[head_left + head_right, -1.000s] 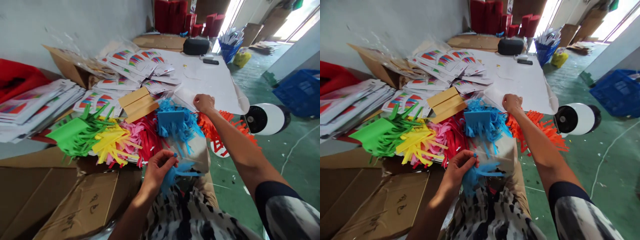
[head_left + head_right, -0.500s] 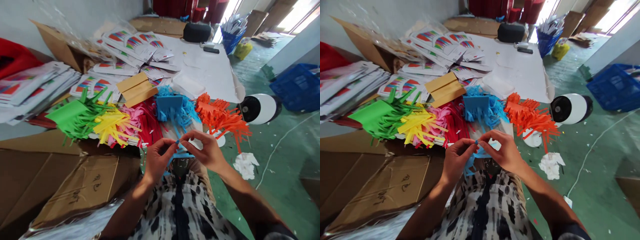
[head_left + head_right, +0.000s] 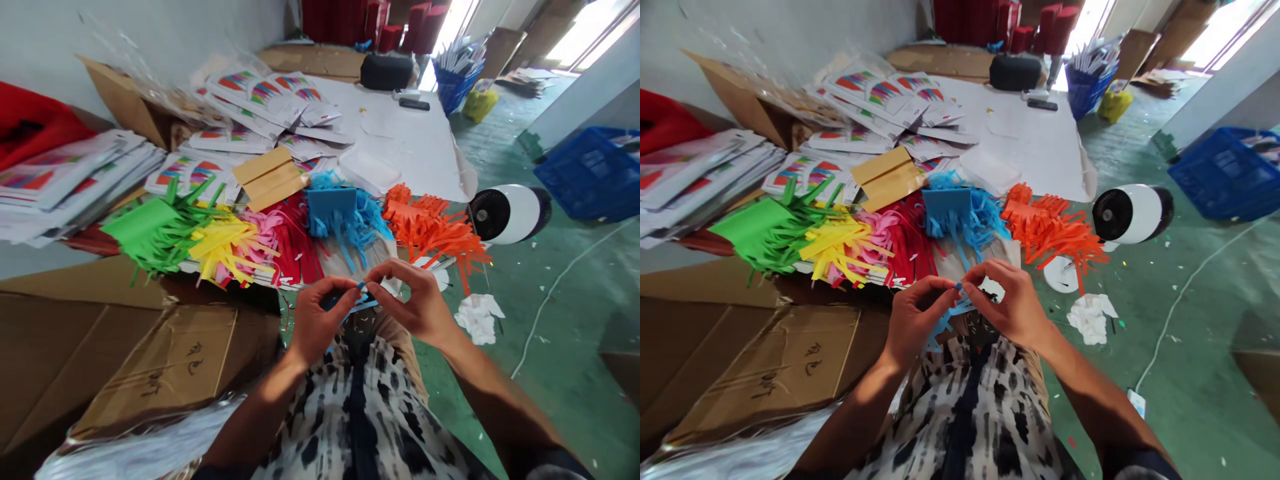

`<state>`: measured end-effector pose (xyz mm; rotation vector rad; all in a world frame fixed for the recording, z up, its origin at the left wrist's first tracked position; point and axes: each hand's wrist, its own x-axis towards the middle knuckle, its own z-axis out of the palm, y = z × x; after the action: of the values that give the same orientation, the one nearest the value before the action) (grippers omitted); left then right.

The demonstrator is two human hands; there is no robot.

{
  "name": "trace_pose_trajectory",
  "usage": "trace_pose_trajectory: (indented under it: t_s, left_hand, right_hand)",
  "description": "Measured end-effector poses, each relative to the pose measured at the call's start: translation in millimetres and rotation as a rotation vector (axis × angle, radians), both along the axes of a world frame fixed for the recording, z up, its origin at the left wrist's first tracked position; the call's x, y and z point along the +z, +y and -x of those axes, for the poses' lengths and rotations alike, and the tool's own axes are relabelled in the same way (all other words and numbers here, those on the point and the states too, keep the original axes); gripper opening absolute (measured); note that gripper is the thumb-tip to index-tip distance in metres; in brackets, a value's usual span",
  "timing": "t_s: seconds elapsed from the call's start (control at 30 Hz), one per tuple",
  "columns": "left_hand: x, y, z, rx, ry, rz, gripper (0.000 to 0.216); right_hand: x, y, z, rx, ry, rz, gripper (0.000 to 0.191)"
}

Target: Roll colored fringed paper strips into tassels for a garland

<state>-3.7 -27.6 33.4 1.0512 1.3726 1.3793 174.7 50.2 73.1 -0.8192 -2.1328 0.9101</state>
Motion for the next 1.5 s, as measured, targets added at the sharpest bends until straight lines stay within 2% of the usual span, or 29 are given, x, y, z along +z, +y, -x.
trace_pose_trajectory:
  t_s: [0.13, 0.43, 0.73, 1.0, 1.1, 1.17, 1.3, 1.5]
  left_hand:
    - [2.3, -3.0, -2.9, -0.020, 0.038, 0.004, 0.022]
    - [6.1, -6.7, -8.0, -0.056, 0.020, 0.003, 0.022]
    - [7.2, -10.7, -11.8, -0.063, 0.028, -0.028, 0.017]
    - [5.9, -9.9, -17.6, -0.015, 0.006, 0.001, 0.023]
    - [4.7, -8.6, -19.3, 0.015, -0.028, 0.000, 0.038]
    - [4.0, -7.7, -18.7, -0.012, -0.013, -0.005, 0.044]
    - [2.5, -5.3, -16.8, -0.088, -0.034, 0.006, 0.038]
    - [-1.1, 1.8, -22.4, -0.083, -0.003, -0.018, 0.027]
  right_hand:
    - [-1.4, -2.9, -3.5, 0.012, 0.010, -0.054, 0.004]
    - [-0.6, -11.5, -8.8, 0.043, 0.030, -0.035, 0.009]
    - [-7.5, -17.6, -7.9, -0.036, 0.007, -0.221, 0.013]
    - [-18.8, -18.4, -14.0, -0.053, -0.017, -0.172, 0.006]
    - [-19.9, -18.2, -15.0, -0.070, -0.010, -0.156, 0.008]
    - [-19.4, -17.6, -16.5, -0.098, 0.004, -0.140, 0.009]
    - [-18.4, -16.5, -21.5, -0.151, 0.026, -0.084, 0.007]
    - [-22.8, -18.3, -27.3, -0.081, 0.019, 0.034, 0.009]
